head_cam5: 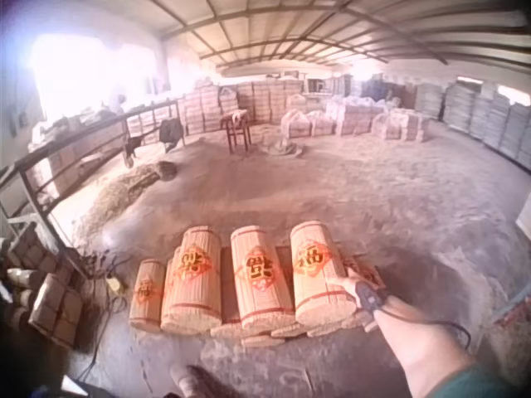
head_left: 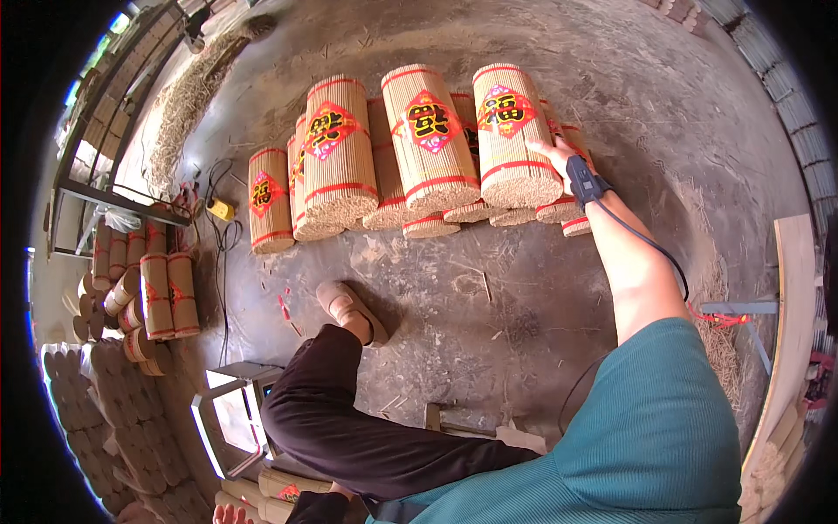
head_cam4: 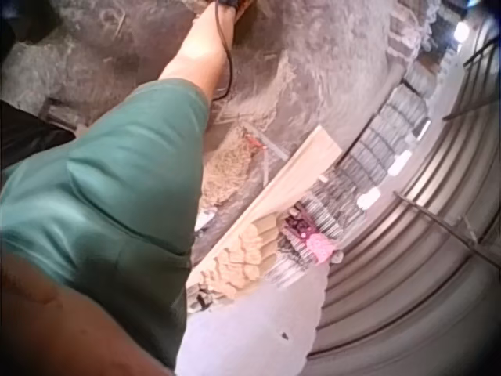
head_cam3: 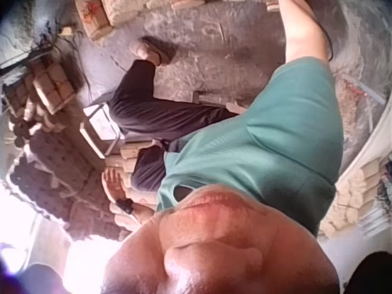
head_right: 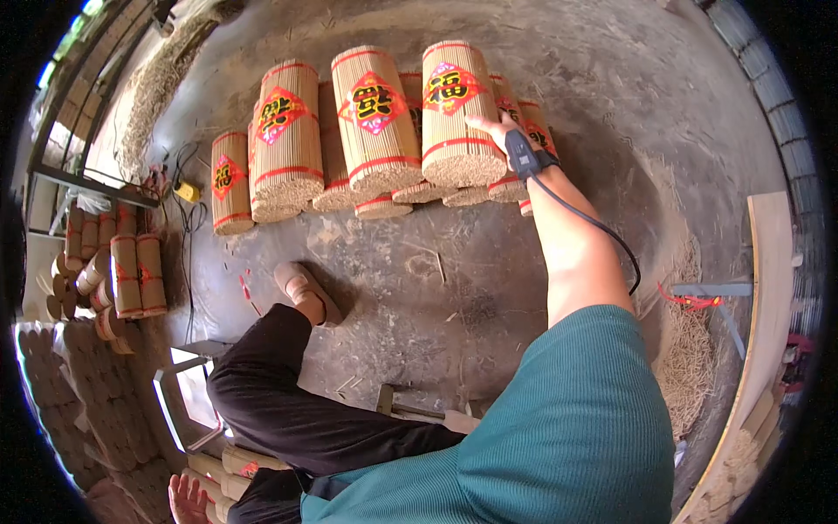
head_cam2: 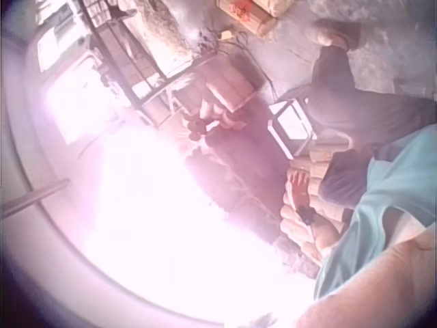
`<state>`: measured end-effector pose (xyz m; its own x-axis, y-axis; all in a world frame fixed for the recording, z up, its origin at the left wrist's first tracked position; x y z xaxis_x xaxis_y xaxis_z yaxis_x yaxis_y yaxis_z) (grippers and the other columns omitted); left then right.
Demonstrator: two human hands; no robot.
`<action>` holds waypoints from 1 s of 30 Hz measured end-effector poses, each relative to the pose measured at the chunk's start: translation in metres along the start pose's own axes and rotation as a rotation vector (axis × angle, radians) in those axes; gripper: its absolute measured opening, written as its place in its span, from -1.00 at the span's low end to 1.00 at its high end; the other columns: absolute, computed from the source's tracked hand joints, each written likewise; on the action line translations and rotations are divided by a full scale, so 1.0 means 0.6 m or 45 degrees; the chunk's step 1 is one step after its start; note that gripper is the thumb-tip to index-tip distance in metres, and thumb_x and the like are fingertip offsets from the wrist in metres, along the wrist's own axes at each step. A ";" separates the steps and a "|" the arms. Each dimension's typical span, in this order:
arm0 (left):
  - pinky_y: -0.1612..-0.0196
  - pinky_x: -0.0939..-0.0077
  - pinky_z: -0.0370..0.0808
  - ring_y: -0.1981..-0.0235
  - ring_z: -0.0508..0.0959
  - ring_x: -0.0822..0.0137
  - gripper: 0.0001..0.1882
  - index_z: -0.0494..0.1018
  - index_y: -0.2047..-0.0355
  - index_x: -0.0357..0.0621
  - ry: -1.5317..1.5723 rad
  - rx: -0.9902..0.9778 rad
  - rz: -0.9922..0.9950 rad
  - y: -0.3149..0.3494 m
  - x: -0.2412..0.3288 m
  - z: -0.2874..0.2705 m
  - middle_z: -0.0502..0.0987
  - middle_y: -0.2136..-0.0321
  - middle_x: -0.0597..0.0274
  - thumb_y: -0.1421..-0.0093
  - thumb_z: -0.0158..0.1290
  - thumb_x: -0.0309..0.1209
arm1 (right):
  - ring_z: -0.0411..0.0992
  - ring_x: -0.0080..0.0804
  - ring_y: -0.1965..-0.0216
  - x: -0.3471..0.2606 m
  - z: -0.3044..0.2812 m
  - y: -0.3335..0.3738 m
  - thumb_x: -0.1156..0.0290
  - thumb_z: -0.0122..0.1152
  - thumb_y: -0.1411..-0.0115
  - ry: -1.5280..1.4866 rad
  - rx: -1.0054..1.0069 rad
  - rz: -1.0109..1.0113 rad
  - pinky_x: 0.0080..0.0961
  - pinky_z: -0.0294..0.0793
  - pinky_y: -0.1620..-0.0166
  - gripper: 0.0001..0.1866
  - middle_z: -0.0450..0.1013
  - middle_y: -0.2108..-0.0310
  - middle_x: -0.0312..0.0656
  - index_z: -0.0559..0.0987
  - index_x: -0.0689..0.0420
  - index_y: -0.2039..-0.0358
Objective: Bundling large groups of incense or bamboo sticks using rubber bands and checking weight on a scale.
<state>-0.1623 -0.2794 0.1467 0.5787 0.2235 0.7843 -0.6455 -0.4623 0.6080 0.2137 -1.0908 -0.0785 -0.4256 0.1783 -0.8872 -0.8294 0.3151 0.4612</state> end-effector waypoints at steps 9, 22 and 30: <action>-0.27 0.05 0.15 -0.24 0.18 -0.01 -0.41 0.08 -0.24 -0.18 0.006 -0.134 -0.041 0.000 0.001 0.045 0.13 -0.24 0.01 -0.31 -0.13 -0.14 | 0.19 -0.17 -0.21 0.057 -0.053 -0.084 0.16 0.55 0.20 0.421 -0.014 -0.001 -0.25 0.19 -0.22 0.16 0.20 -0.21 -0.01 0.01 0.21 -0.30; -0.09 0.32 0.32 -0.08 0.36 0.23 -0.47 0.17 -0.23 0.04 0.007 -0.228 0.023 -0.045 -0.059 -0.020 0.28 -0.16 0.23 -0.30 -0.11 -0.10 | 0.34 0.00 0.03 -0.008 0.011 0.091 0.29 0.54 0.28 1.704 -0.302 -1.020 -0.24 0.37 -0.05 -0.09 0.38 0.10 0.02 0.24 0.18 -0.09; -0.10 0.29 0.36 -0.18 0.29 0.16 -0.40 0.08 -0.28 0.00 0.031 -0.309 0.099 -0.014 -0.071 -0.054 0.20 -0.23 0.18 -0.28 -0.08 -0.15 | 0.39 0.05 0.07 -0.004 0.022 0.067 0.33 0.49 0.21 1.904 -0.230 -0.879 -0.17 0.41 0.01 -0.30 0.42 0.17 0.09 0.29 0.20 0.08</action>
<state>-0.1975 -0.2573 0.1120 0.5122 0.2172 0.8309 -0.7901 -0.2602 0.5551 0.1860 -1.0664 -0.0579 0.1565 -0.9697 -0.1877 -0.9806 -0.1752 0.0876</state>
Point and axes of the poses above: each hand's wrist, its own y-axis away from the middle knuckle, its own z-axis out of the palm, x = y × z, the point moved 3 cm from there along -y, towards the middle knuckle
